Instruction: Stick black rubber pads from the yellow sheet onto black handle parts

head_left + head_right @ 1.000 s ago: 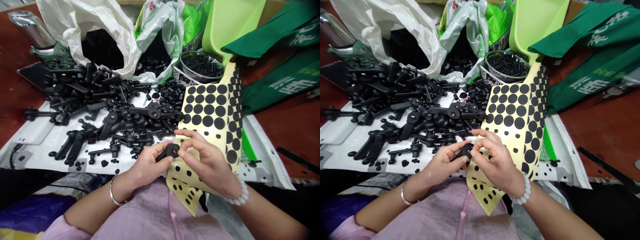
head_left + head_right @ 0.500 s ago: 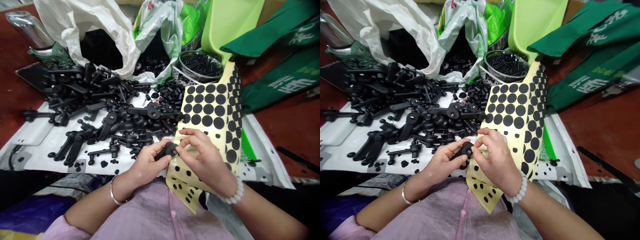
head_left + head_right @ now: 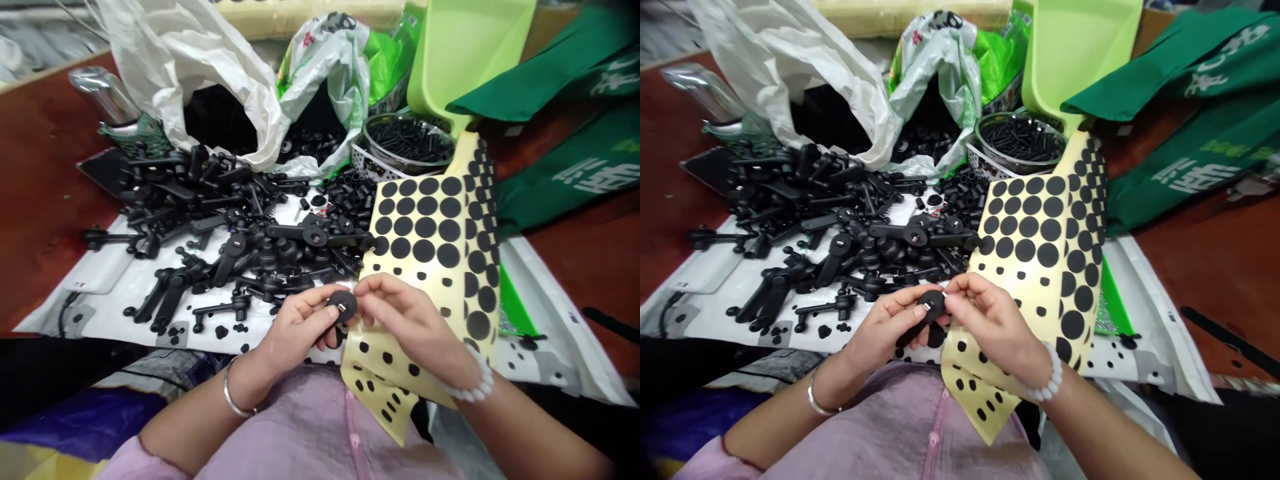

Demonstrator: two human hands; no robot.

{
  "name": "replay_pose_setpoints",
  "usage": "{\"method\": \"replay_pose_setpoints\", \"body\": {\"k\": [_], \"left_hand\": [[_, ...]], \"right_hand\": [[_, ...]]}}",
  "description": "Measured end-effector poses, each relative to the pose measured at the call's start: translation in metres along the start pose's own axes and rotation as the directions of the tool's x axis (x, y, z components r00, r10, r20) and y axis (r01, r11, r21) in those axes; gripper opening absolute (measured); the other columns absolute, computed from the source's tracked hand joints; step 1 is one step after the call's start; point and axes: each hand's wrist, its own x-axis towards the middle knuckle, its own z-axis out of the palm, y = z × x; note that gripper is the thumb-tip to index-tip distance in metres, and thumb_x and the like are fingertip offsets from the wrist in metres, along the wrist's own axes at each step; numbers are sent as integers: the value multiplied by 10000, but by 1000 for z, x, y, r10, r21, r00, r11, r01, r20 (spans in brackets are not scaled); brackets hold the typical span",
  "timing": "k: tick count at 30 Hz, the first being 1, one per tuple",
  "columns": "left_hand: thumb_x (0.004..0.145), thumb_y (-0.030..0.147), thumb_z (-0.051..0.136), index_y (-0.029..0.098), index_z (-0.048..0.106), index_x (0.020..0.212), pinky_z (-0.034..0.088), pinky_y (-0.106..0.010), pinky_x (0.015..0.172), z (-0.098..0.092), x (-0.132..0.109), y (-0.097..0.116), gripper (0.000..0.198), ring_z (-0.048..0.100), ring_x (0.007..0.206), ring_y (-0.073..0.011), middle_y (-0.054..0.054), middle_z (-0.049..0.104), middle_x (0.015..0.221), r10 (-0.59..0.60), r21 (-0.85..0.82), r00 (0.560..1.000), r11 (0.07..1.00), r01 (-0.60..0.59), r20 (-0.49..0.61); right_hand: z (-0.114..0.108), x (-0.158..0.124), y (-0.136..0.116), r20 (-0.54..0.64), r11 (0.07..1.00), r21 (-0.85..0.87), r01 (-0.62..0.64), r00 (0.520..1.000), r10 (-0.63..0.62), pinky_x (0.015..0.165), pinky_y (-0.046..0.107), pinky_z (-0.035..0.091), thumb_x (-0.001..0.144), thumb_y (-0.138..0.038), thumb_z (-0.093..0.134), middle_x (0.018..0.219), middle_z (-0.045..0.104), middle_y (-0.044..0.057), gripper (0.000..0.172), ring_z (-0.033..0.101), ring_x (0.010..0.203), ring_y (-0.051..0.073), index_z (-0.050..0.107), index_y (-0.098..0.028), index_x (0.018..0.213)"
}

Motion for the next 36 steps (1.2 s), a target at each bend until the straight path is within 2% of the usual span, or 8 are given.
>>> {"method": "replay_pose_setpoints", "body": {"k": [6, 11, 15, 18, 22, 25, 31, 36], "left_hand": [[787, 321, 594, 173, 601, 1148, 386, -203, 476, 5, -9, 2, 390, 454, 509, -76, -13, 546, 696, 45, 12, 999, 999, -45, 10], [790, 318, 594, 161, 613, 1118, 455, -226, 555, -28, -39, 17, 364, 557, 613, -130, -40, 612, 730, 174, 168, 970, 975, -146, -167], [793, 303, 602, 162, 602, 1163, 479, -303, 839, -77, -56, 31, 395, 619, 911, -199, -79, 667, 1028, 579, 646, 661, 741, -183, -477], [795, 278, 599, 175, 581, 1198, 434, -363, 943, -103, -51, 33, 417, 590, 1021, -224, -90, 646, 1116, 769, 893, 520, 450, -26, -372], [793, 194, 583, 213, 551, 1222, 362, -457, 1015, -110, -41, 19, 430, 610, 932, -205, -73, 660, 1001, 847, 999, 530, -23, -47, 45], [800, 140, 546, 220, 515, 1264, 283, -518, 1049, -107, -37, 6, 472, 582, 1031, -237, -108, 624, 1089, 773, 982, 612, -182, -43, 170], [805, 176, 527, 254, 325, 1407, 203, -559, 1074, -108, -32, -2, 640, 400, 1275, -335, -157, 372, 1429, 739, 994, 667, -109, -25, 98], [772, 207, 581, 306, 390, 1372, 163, -595, 1093, -95, -34, 2, 638, 412, 1255, -365, -71, 372, 1449, 823, 993, 564, -6, -116, 71]], "right_hand": [[8, -8, 8, 43, 948, -278, 157, 988, -151, 716, 251, 542, 919, -342, 533, 1015, 620, 39, 245, 615, 874, 189, 509, -261, 1149], [-7, -16, 24, 7, 926, -325, 190, 980, -199, 640, 229, 584, 894, -387, 542, 966, 656, 53, 233, 660, 829, 220, 566, -257, 1087], [-18, -25, 32, -121, 904, -406, 133, 973, -198, 661, 262, 593, 858, -428, 582, 958, 659, 52, 230, 654, 832, 242, 601, -265, 1019], [-18, -26, 25, -133, 897, -414, 153, 965, -226, 640, 242, 580, 868, -418, 571, 930, 657, 30, 187, 649, 812, 221, 600, -277, 988], [-16, -25, 14, -102, 883, -424, 203, 958, -269, 602, 230, 548, 900, -350, 536, 902, 646, 21, 125, 640, 779, 197, 582, -275, 989], [-19, -28, 9, -117, 888, -417, 193, 958, -263, 660, 254, 535, 907, -316, 532, 895, 637, 20, 96, 629, 779, 190, 585, -263, 967], [-39, -35, 1, -242, 901, -419, 113, 943, -230, 711, 286, 503, 913, -277, 515, 875, 627, 22, 85, 608, 803, 188, 587, -231, 916], [-67, -37, 5, -395, 814, -568, 121, 828, -398, 736, 315, 465, 913, -224, 517, 884, 601, 34, 70, 581, 817, 196, 580, -215, 884]]}}
